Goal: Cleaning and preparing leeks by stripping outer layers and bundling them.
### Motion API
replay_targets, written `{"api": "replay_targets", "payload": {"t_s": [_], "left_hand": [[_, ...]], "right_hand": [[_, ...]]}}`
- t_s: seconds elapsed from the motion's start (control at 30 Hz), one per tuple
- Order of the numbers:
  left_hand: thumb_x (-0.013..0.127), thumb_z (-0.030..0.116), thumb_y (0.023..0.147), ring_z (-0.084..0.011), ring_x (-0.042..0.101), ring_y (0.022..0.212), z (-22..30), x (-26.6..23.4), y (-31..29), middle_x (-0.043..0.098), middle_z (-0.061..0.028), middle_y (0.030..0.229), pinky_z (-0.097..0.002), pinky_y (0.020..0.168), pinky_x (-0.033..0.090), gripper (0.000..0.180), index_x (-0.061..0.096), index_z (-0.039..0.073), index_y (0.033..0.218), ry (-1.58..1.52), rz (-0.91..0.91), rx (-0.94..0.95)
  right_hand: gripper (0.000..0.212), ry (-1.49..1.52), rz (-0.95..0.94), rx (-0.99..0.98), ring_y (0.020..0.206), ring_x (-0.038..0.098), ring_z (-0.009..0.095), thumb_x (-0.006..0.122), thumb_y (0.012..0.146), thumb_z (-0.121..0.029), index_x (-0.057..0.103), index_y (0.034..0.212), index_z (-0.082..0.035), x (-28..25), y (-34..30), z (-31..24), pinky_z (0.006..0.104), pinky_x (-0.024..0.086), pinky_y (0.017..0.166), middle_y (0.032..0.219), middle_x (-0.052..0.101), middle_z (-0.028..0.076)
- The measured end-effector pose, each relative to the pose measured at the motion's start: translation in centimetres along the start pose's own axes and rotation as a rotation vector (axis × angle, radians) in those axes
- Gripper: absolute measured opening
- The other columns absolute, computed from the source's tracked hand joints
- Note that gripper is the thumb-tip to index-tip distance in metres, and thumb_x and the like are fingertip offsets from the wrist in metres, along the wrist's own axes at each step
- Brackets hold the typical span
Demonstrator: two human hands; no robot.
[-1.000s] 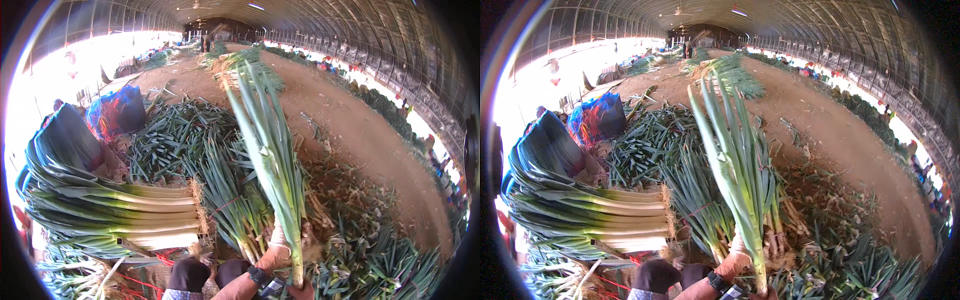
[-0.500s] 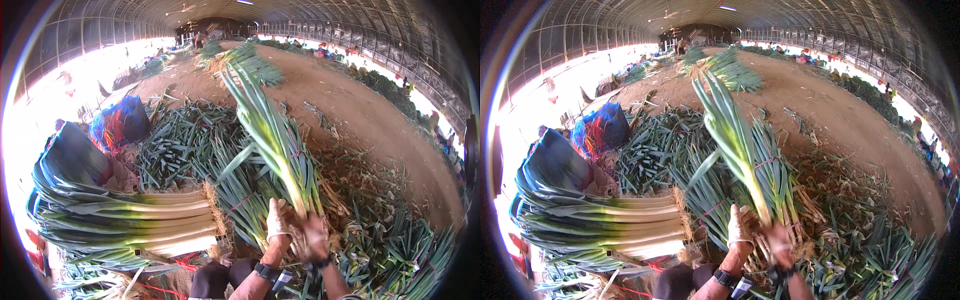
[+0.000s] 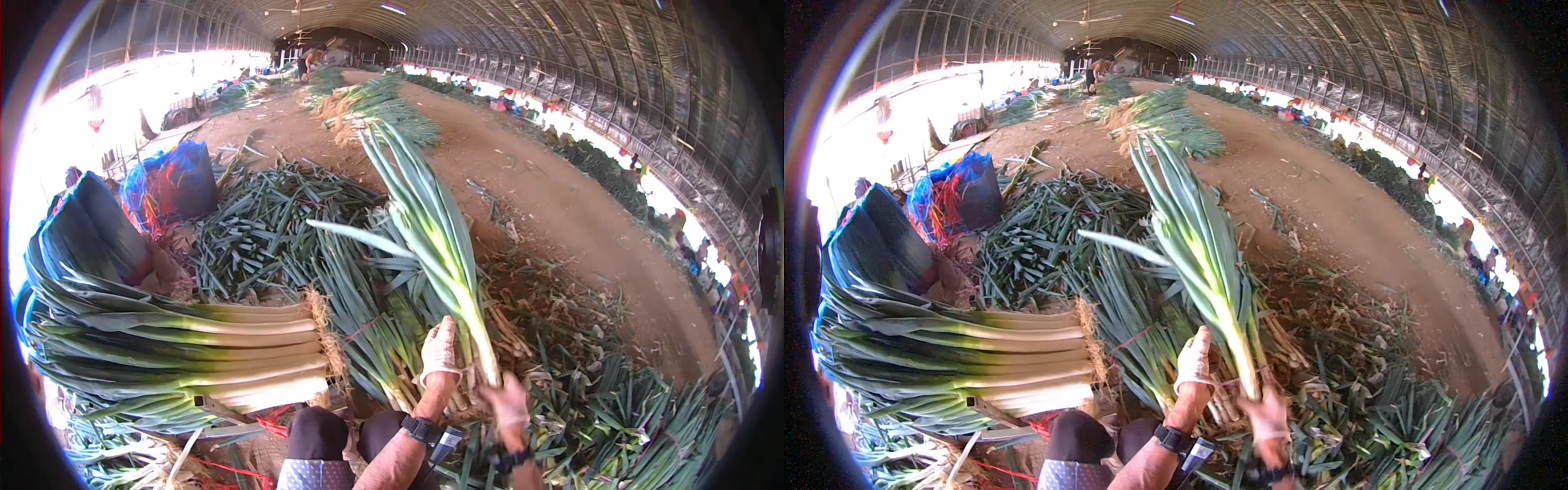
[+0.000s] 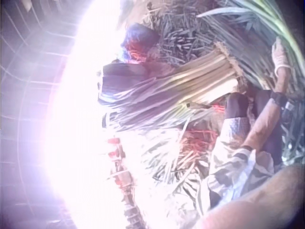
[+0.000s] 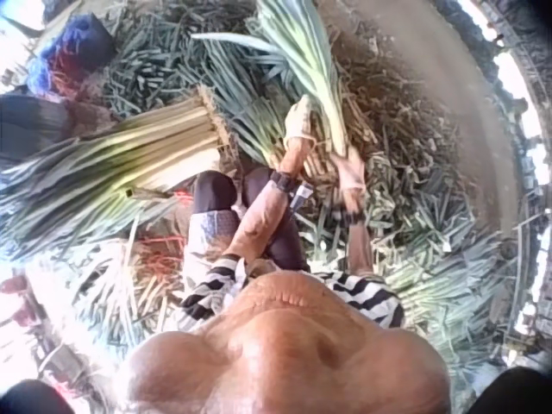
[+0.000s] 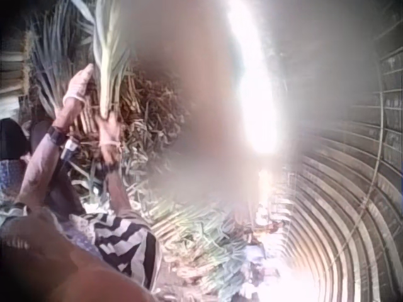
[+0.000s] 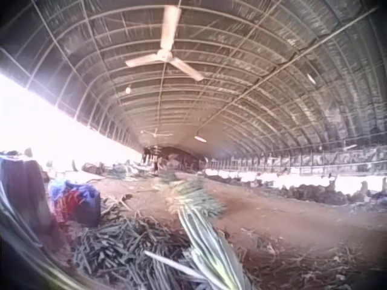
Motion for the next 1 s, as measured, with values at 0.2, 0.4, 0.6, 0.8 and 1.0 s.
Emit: {"api": "replay_targets", "payload": {"t_s": [0.2, 0.4, 0.6, 0.8, 1.0], "left_hand": [[0.068, 0.019, 0.084, -0.0076, 0.055, 0.07, -1.9, 2.9, -3.1, 0.063, 0.0011, 0.086, -0.0229, 0.065, 0.044, 0.023, 0.063, 0.004, 0.101, -0.062, -0.217, 0.069], [0.073, 0.009, 0.077, -0.0093, 0.059, 0.079, -5.1, 5.6, -5.9, 0.065, -0.0021, 0.092, -0.024, 0.073, 0.046, 0.028, 0.062, 0.001, 0.102, 0.082, -0.459, -0.036], [0.071, 0.02, 0.081, -0.0068, 0.058, 0.082, -8.5, 5.9, -8.1, 0.064, 0.0, 0.094, -0.0216, 0.074, 0.046, 0.032, 0.062, 0.0, 0.105, 0.271, -0.636, -0.153], [0.067, 0.021, 0.084, -0.008, 0.058, 0.084, -9.6, 5.5, -9.6, 0.064, -0.0018, 0.095, -0.0213, 0.076, 0.045, 0.033, 0.061, -0.003, 0.106, 0.295, -0.648, -0.222], [0.071, 0.028, 0.077, -0.0088, 0.054, 0.045, -6.8, 6.2, -12.3, 0.062, -0.002, 0.068, -0.0202, 0.038, 0.039, 0.031, 0.063, 0.002, 0.093, 0.355, -0.627, -0.157]], "right_hand": [[0.058, -0.124, 0.233, -0.051, 0.076, 0.058, 0.025, 0.078, 0.056, -0.028, 0.059, 0.101, 0.004, -4.5, -9.5, 1.2, 0.0338, 0.047, 0.072, 0.086, 0.062, 0.016], [0.046, 0.007, 0.326, -0.043, 0.063, 0.051, 0.014, 0.077, 0.057, -0.016, 0.058, 0.095, 0.002, -7.4, -10.7, 7.0, 0.029, 0.043, 0.058, 0.072, 0.056, 0.004], [0.043, 0.179, 0.395, 0.001, 0.057, 0.044, 0.007, 0.075, 0.06, -0.01, 0.058, 0.098, -0.001, -8.1, -12.4, 7.6, 0.0228, 0.037, 0.05, 0.069, 0.054, -0.001], [0.042, -0.022, 0.424, 0.049, 0.063, 0.048, 0.015, 0.075, 0.06, -0.018, 0.059, 0.095, -0.002, -9.3, -15.0, 6.5, 0.0289, 0.045, 0.062, 0.071, 0.058, 0.006], [0.047, -0.101, 0.462, 0.122, 0.069, 0.059, 0.027, 0.081, 0.056, -0.027, 0.061, 0.089, -0.002, -10.0, -16.0, 8.1, 0.0335, 0.047, 0.067, 0.078, 0.062, 0.014]]}}
Point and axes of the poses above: each hand's wrist, its own y-axis towards the middle knuckle, its own x-axis out of the palm, z = x × y, the point moved 9 cm from there along y, towards the middle knuckle
